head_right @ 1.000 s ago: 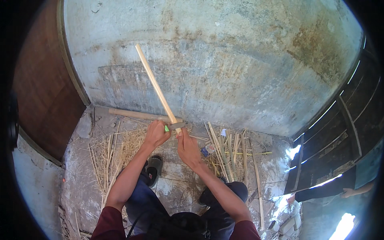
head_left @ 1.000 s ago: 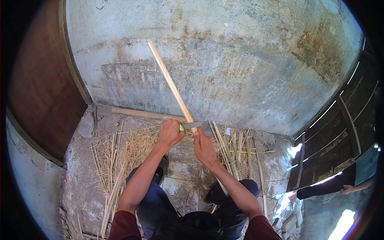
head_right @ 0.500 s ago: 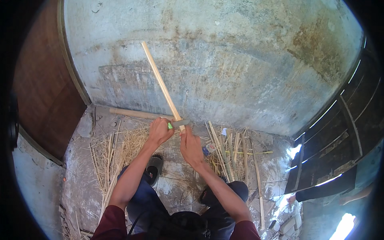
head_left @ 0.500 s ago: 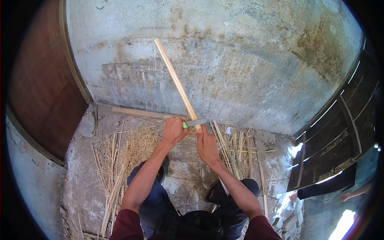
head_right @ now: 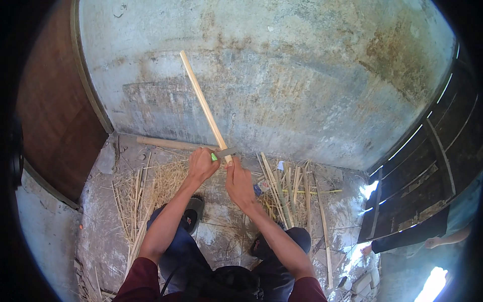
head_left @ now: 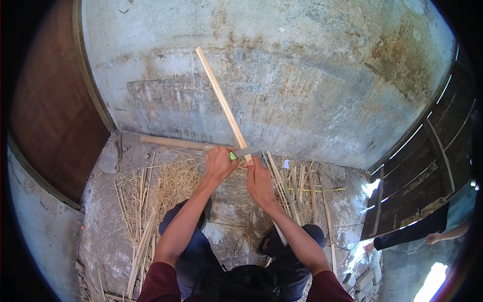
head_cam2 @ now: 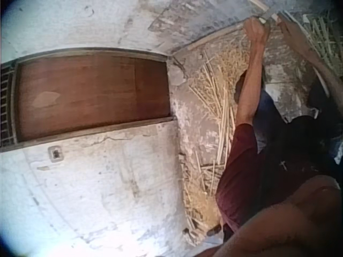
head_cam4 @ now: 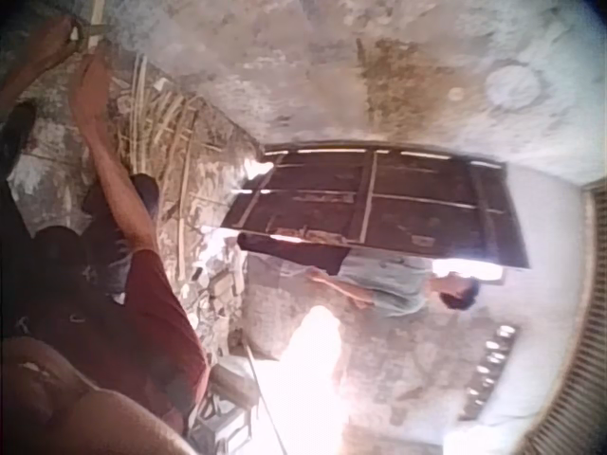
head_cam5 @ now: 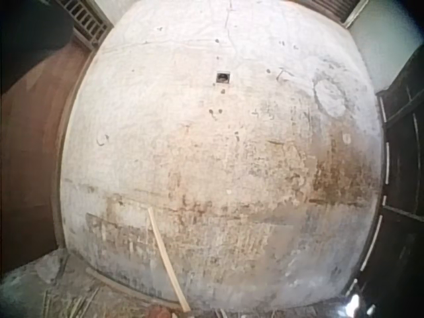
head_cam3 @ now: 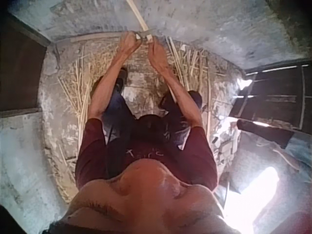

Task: The person strips layers from a long bamboo stalk using a knife while sitting on the floor surrounded by wood shavings.

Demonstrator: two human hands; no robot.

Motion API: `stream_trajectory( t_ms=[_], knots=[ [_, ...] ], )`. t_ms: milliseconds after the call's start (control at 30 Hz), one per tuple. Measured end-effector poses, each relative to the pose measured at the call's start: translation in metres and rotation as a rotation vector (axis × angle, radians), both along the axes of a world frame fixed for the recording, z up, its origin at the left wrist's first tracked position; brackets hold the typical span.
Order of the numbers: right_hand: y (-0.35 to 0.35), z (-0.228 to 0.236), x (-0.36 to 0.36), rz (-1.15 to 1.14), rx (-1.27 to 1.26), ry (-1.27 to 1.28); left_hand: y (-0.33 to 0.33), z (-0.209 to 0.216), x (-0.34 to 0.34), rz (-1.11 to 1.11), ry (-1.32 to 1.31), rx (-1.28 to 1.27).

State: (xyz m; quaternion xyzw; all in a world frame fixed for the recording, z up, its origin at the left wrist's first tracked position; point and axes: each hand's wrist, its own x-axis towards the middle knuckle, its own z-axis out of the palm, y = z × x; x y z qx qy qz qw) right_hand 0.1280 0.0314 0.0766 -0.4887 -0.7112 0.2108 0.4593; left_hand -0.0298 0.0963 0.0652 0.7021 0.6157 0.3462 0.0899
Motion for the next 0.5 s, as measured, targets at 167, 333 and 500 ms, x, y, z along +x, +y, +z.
stream_trajectory(
  t_ms=[167, 333, 500],
  knots=[
    [0.001, -0.002, 0.004, -0.027, 0.011, -0.016, 0.001, 0.002, 0.005, 0.007, 0.029, 0.014],
    [0.001, 0.005, 0.002, -0.054, -0.036, -0.084, 0.004, -0.004, 0.004, -0.105, -0.074, -0.051],
    [0.0, -0.002, 0.009, -0.061, 0.038, -0.073, 0.007, 0.011, 0.003, 0.007, -0.201, -0.031]
  ],
)
